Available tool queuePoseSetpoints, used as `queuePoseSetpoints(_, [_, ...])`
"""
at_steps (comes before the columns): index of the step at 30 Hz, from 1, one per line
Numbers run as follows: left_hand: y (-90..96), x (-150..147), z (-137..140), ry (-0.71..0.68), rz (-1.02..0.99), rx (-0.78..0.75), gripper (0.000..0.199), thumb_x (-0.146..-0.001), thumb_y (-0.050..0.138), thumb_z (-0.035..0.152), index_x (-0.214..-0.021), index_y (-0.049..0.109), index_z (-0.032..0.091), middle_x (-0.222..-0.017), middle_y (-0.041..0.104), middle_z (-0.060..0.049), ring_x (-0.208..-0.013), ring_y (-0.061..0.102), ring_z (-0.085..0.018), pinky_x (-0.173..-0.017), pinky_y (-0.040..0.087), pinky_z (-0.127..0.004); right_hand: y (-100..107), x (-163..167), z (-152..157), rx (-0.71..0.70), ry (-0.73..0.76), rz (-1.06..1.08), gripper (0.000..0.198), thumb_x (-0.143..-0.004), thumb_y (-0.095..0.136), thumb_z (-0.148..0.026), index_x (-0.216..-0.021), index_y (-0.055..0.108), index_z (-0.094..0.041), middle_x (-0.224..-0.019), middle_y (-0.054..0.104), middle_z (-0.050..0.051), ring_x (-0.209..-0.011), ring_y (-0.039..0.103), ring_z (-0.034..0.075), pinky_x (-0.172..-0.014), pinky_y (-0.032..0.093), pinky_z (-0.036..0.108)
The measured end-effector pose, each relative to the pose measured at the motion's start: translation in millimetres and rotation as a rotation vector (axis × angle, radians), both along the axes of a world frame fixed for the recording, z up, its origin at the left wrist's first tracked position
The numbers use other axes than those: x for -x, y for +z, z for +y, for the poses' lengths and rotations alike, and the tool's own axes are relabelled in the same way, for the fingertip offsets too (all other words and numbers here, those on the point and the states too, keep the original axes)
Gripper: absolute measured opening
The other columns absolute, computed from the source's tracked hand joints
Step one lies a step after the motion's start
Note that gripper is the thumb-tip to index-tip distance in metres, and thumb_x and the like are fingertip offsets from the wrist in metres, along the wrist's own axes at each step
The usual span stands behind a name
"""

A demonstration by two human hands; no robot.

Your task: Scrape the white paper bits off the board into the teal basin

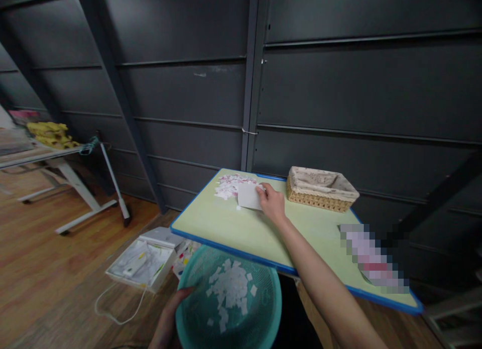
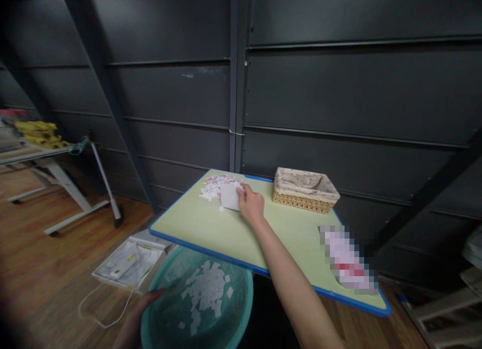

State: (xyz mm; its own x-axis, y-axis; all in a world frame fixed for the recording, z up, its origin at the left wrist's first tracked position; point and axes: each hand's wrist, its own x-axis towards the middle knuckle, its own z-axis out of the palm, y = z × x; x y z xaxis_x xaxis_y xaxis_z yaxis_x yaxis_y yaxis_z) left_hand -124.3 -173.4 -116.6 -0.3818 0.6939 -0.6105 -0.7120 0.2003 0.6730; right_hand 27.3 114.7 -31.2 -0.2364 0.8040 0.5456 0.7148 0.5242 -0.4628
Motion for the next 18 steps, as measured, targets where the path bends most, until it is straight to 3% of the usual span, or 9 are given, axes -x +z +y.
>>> queuePoseSetpoints(6, [5.5,-2.2,1.8,0.033,0.001,0.026,0.015,-0.07,0.07,0.019,-0.082,0.069,0.011,-0.062,0.077,-0.009,-0.067,0.074,-0.031,-0.071,0.059,-0.044,0.3,-0.2,-1.0,-0.027,-0.025,-0.039,0.036,-0.098,0.042,-0.036,-0.12,0.065,-0.018,-0.096,0.075,0.011,-0.078,0.067,0.022,-0.067,0.04,0.027])
queuePoseSetpoints(18, [8.4,-3.9,1.3,0.016,0.032,0.035,0.008,-0.076,0.067,0.021,-0.078,0.067,0.013,-0.062,0.076,-0.007,-0.057,0.07,-0.024,-0.062,0.057,-0.037,1.1,-2.0,-3.3,-0.057,0.013,-0.113,0.038,-0.098,0.041,-0.035,-0.123,0.064,-0.018,-0.104,0.075,0.011,-0.08,0.069,0.023,-0.068,0.041,0.028])
